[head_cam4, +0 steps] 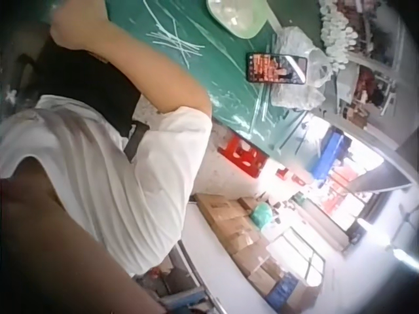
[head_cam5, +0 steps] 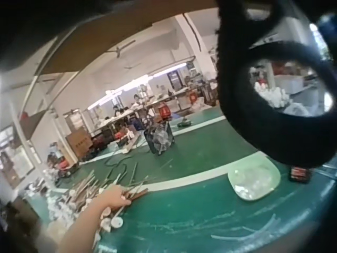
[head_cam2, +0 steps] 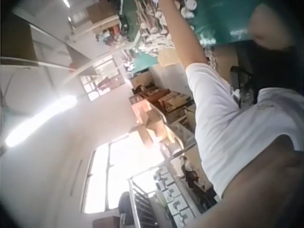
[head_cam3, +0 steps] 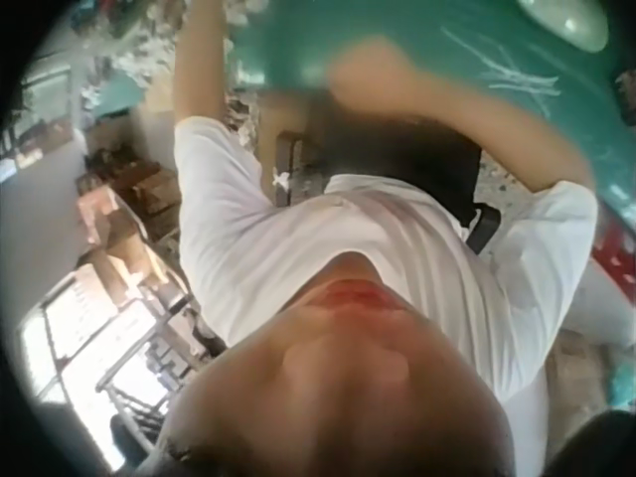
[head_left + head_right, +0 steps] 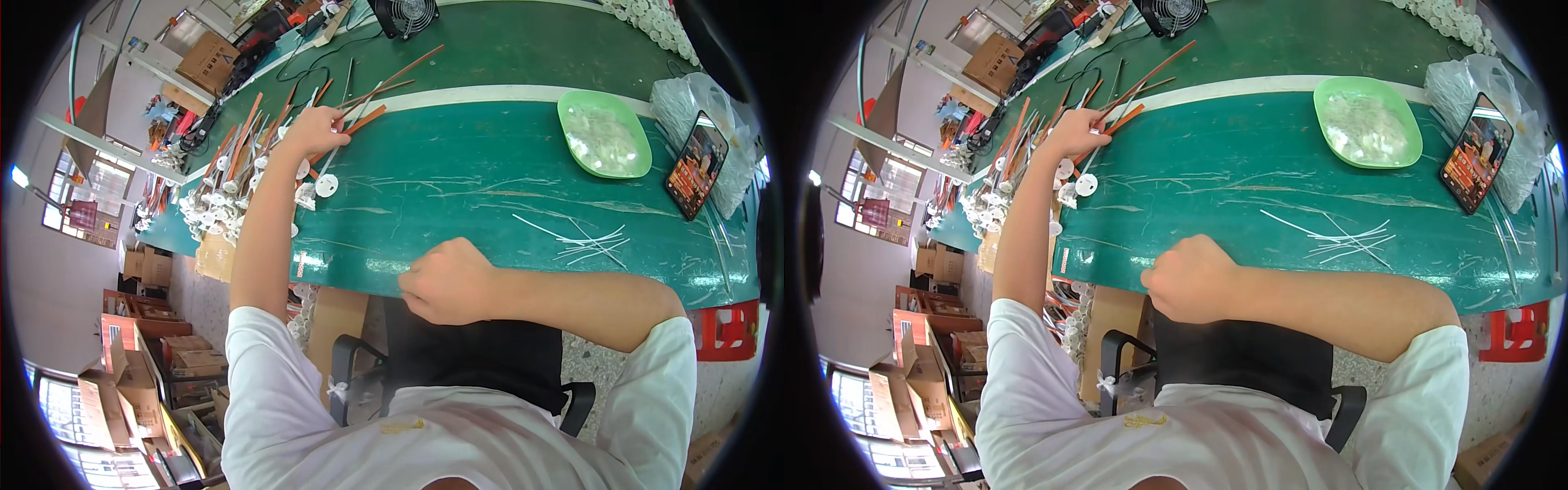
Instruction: Assembling and bundling LED light strips with plastic bases and placing them into a shipping box.
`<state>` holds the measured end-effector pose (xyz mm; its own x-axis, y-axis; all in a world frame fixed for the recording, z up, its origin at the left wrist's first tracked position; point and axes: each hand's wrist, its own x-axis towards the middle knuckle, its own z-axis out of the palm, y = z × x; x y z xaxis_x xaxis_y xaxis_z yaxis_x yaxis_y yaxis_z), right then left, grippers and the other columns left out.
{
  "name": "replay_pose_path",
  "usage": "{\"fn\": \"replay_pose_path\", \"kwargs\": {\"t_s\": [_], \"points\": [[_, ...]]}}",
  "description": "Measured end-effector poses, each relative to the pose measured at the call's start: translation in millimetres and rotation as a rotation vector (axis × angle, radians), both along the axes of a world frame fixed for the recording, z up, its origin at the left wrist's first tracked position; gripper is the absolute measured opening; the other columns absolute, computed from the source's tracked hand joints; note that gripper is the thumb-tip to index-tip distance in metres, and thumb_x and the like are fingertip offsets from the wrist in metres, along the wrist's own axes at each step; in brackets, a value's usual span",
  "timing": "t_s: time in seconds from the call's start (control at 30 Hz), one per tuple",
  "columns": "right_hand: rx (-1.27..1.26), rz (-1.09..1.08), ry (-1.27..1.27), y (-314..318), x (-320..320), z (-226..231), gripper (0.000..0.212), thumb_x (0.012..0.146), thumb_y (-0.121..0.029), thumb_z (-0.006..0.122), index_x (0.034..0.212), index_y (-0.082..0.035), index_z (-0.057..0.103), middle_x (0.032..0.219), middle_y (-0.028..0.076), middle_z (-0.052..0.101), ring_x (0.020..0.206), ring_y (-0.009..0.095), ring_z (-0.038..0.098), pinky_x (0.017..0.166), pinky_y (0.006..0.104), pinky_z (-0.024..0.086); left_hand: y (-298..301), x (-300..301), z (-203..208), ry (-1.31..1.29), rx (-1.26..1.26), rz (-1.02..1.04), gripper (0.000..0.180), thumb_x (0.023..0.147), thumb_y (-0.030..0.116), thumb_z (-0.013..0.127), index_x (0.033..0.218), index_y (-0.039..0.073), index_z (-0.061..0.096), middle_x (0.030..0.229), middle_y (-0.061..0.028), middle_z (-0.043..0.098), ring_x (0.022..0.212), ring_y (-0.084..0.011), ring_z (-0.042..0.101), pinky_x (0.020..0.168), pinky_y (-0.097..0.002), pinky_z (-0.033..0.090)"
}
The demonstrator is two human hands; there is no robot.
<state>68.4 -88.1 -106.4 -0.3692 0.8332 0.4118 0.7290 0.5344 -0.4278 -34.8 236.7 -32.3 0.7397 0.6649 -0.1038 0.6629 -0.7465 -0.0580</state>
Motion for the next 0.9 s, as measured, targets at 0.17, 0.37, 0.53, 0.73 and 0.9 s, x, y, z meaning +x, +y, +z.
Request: {"fn": "replay_pose_path", "kwargs": {"t_s": [0.17, 0.37, 0.53, 0.73, 0.9], "points": [[-0.011, -0.004, -0.022, 0.2, 0.2, 1.5, 0.018, 0.077, -0.022, 0.063, 0.066, -0.009, 0.057, 0.059, 0.007, 0.057, 0.057, 0.029, 0.06, 0.05, 0.0424, 0.048, -1.6, -4.8, 7.4, -0.1, -0.025, -0.162, 0.027, 0.074, 0.03, 0.072, 0.086, 0.006, 0.072, 0.075, -0.0167, 0.065, 0.075, -0.0317, 0.064, 0.069, -0.0399, 0.05], [0.014, -0.002, -0.029, -0.3, -0.6, 1.1, 0.019, 0.077, -0.021, 0.063, 0.064, -0.008, 0.057, 0.059, 0.007, 0.057, 0.056, 0.029, 0.06, 0.049, 0.0423, 0.047, -11.6, -2.8, 5.2, -0.006, 0.049, -0.341, 0.02, 0.072, 0.022, 0.071, 0.087, 0.01, 0.074, 0.092, -0.0139, 0.061, 0.095, -0.0327, 0.057, 0.085, -0.0402, 0.047], [0.04, -0.001, -0.02, -1.6, 0.8, -0.5, 0.019, 0.077, -0.021, 0.063, 0.065, -0.008, 0.058, 0.059, 0.007, 0.058, 0.055, 0.029, 0.06, 0.049, 0.0425, 0.047, -35.9, -4.8, 4.7, 0.085, 0.109, -0.417, 0.02, 0.072, 0.023, 0.065, 0.081, 0.006, 0.068, 0.09, -0.0144, 0.06, 0.096, -0.0341, 0.055, 0.085, -0.0416, 0.045], [0.045, 0.005, -0.018, -1.6, 0.0, 0.5, 0.018, 0.077, -0.02, 0.062, 0.065, -0.008, 0.058, 0.059, 0.008, 0.058, 0.056, 0.03, 0.06, 0.049, 0.0426, 0.047, -26.4, -17.0, 20.1, -0.134, 0.036, -0.362, 0.019, 0.088, 0.019, 0.055, 0.09, 0.0, 0.057, 0.087, -0.0147, 0.06, 0.086, -0.0283, 0.057, 0.08, -0.0361, 0.044], [0.073, 0.012, -0.029, -0.9, 0.6, -1.5, 0.018, 0.078, -0.019, 0.061, 0.065, -0.007, 0.058, 0.059, 0.008, 0.057, 0.056, 0.03, 0.059, 0.049, 0.0426, 0.047, -30.8, -24.8, 47.0, -0.582, -0.275, -0.138, 0.026, 0.099, 0.025, 0.042, 0.088, 0.002, 0.048, 0.077, -0.0114, 0.063, 0.069, -0.0211, 0.06, 0.064, -0.0347, 0.044]]}}
